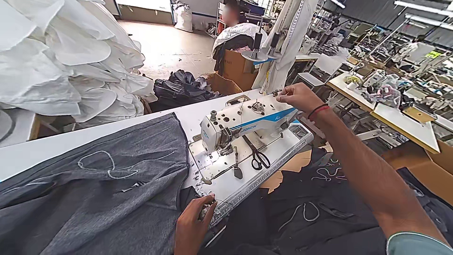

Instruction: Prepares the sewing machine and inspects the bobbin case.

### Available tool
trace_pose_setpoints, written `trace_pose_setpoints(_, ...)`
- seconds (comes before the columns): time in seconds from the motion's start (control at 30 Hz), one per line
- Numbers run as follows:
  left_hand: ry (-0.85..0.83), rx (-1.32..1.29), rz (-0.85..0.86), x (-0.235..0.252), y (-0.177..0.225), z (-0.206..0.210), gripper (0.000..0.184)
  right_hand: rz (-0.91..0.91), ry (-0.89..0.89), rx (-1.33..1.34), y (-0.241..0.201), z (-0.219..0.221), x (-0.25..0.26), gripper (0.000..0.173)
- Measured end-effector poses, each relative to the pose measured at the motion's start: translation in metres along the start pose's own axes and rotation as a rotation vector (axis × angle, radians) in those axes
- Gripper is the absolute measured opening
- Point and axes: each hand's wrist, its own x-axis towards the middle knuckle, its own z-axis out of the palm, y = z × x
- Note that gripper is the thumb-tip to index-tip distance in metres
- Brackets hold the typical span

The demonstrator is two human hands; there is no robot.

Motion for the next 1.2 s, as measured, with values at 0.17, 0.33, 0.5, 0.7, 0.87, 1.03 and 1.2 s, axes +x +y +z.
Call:
trace_pose_setpoints(0.17,0.003,0.021,0.012,0.000,0.002,0.001,0.021,-0.222,-0.224,-0.398,-0.032,0.008,-0.001,0.019)
trace_pose_setpoints(0.33,0.015,0.024,0.009,-0.002,0.002,0.000,0.021,-0.288,-0.360,-0.141,-0.055,0.019,0.018,0.018)
trace_pose_setpoints(0.5,0.015,0.020,0.016,-0.002,0.000,0.001,0.021,-0.132,-0.193,-0.446,-0.047,0.015,0.043,0.022)
trace_pose_setpoints(0.7,0.016,0.037,0.020,-0.001,0.001,0.003,0.020,-0.313,-0.386,-0.317,-0.068,0.007,0.016,0.020)
trace_pose_setpoints(0.87,0.015,0.037,0.031,-0.002,0.001,0.001,0.021,-0.060,-0.232,-0.663,-0.076,0.013,0.033,0.023)
trace_pose_setpoints(1.03,0.020,0.037,0.007,-0.003,0.003,0.002,0.022,-0.191,-0.321,-0.533,-0.091,0.017,0.027,0.018)
trace_pose_setpoints(1.2,0.019,0.030,0.023,-0.002,0.001,0.000,0.021,-0.053,-0.400,-0.702,-0.096,0.015,0.028,0.022)
